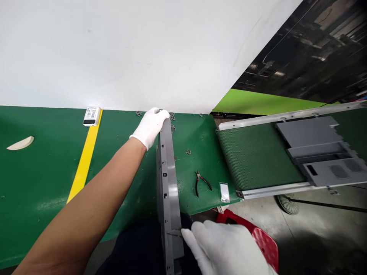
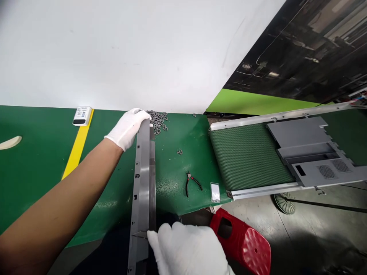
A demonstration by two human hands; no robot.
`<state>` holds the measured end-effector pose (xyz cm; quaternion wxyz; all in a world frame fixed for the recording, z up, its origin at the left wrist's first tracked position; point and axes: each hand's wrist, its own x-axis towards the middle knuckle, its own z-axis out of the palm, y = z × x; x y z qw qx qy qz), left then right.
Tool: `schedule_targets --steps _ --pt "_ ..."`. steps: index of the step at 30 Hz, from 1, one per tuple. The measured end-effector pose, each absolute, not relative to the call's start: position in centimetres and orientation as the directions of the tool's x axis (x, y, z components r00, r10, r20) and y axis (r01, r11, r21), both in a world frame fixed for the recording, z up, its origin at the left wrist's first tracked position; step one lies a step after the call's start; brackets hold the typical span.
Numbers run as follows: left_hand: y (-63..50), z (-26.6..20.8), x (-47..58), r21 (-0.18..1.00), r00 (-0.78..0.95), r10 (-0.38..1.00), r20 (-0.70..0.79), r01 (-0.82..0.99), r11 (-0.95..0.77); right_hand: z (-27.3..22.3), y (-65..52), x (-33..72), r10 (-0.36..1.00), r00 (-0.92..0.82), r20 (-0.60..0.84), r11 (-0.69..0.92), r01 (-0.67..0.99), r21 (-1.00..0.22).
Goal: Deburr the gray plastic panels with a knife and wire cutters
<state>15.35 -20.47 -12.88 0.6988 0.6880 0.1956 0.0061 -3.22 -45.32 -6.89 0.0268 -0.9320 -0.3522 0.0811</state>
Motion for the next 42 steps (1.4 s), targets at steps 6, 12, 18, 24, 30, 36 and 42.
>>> schedule_targets --steps 6,12,18,24,30,36,42 --pt "-20.5 -12.9 15.3 0.974 0.932 0.287 -0.22 0.226 0.012 -7.0 -45.1 -3.2 0.721 0.682 -0.118 -0.68 0.73 0.064" --pt "-20.1 -13.6 15.5 0.978 0.937 0.297 -0.184 0.204 -0.038 -7.0 -44.8 -3.3 0.741 0.663 -0.11 -0.655 0.749 0.101" --pt "-20.2 -13.3 15.4 0.978 0.938 0.294 -0.185 0.204 -0.034 -7.4 -44.7 -3.3 0.749 0.657 -0.081 -0.642 0.751 0.157" --pt "-20.0 -13.5 15.4 0.979 0.944 0.289 -0.161 0.19 -0.074 -7.4 -45.0 -3.3 0.749 0.661 -0.045 -0.652 0.748 0.124" --pt "-19.7 -14.1 15.6 0.981 0.944 0.283 -0.168 0.188 -0.044 -7.5 -45.3 -3.2 0.735 0.677 -0.022 -0.676 0.735 0.049" --pt "-19.6 -14.1 15.7 0.981 0.949 0.281 -0.139 0.17 -0.091 -7.7 -45.4 -3.3 0.733 0.68 -0.029 -0.678 0.733 0.057" --pt "-19.7 -13.8 15.6 0.982 0.951 0.272 -0.148 0.175 -0.076 -7.6 -45.4 -3.3 0.731 0.682 -0.029 -0.68 0.731 0.045"
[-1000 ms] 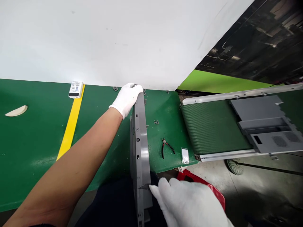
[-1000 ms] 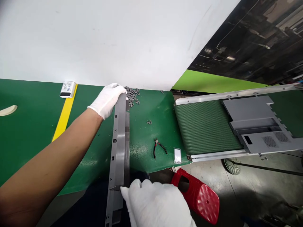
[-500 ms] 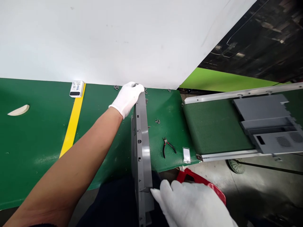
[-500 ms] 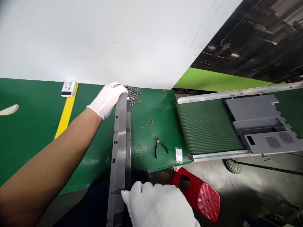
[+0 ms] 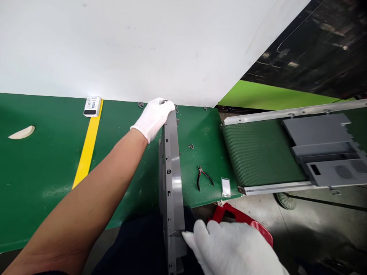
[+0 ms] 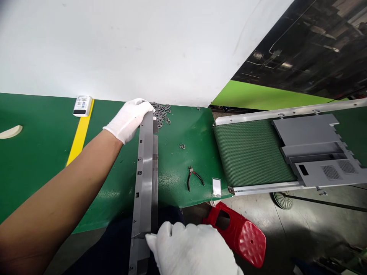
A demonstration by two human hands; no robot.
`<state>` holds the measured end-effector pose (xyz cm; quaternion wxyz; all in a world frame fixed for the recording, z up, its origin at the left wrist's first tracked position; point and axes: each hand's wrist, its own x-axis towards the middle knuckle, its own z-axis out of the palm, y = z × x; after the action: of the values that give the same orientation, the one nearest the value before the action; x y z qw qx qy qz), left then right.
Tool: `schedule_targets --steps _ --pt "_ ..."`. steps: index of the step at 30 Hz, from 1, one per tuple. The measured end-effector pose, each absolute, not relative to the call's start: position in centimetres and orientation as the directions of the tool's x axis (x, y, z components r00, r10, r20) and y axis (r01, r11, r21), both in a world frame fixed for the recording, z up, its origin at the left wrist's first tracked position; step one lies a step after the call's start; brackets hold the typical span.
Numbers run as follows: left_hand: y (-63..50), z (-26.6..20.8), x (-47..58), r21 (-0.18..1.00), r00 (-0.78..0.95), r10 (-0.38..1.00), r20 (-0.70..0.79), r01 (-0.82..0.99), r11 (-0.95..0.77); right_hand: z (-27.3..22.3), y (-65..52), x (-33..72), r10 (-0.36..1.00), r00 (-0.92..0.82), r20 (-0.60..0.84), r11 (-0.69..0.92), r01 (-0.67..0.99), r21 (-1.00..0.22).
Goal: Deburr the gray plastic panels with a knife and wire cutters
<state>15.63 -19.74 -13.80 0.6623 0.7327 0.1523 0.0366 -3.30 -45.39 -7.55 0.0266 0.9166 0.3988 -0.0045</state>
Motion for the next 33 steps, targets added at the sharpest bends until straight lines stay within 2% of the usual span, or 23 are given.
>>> schedule_targets --steps 7,20,29,31,33 --pt "-19.8 -13.3 15.5 0.979 0.951 0.268 -0.155 0.185 -0.091 -7.6 -45.4 -3.4 0.747 0.663 -0.048 -0.657 0.748 0.096" --pt "-19.7 -13.4 15.5 0.969 0.963 0.227 -0.147 0.186 -0.16 -7.5 -45.8 -3.6 0.759 0.649 -0.049 -0.648 0.76 0.045" --pt "-19.9 -12.9 15.3 0.966 0.959 0.219 -0.177 0.212 -0.147 -8.2 -46.4 -3.9 0.744 0.664 -0.072 -0.667 0.733 -0.136" --pt "-19.9 -12.8 15.3 0.966 0.956 0.23 -0.183 0.218 -0.139 -8.0 -46.4 -3.7 0.728 0.68 -0.084 -0.677 0.696 -0.24" --pt "-19.9 -12.8 15.3 0.968 0.953 0.245 -0.176 0.213 -0.132 -7.4 -46.2 -3.5 0.646 0.755 -0.115 -0.716 0.545 -0.436"
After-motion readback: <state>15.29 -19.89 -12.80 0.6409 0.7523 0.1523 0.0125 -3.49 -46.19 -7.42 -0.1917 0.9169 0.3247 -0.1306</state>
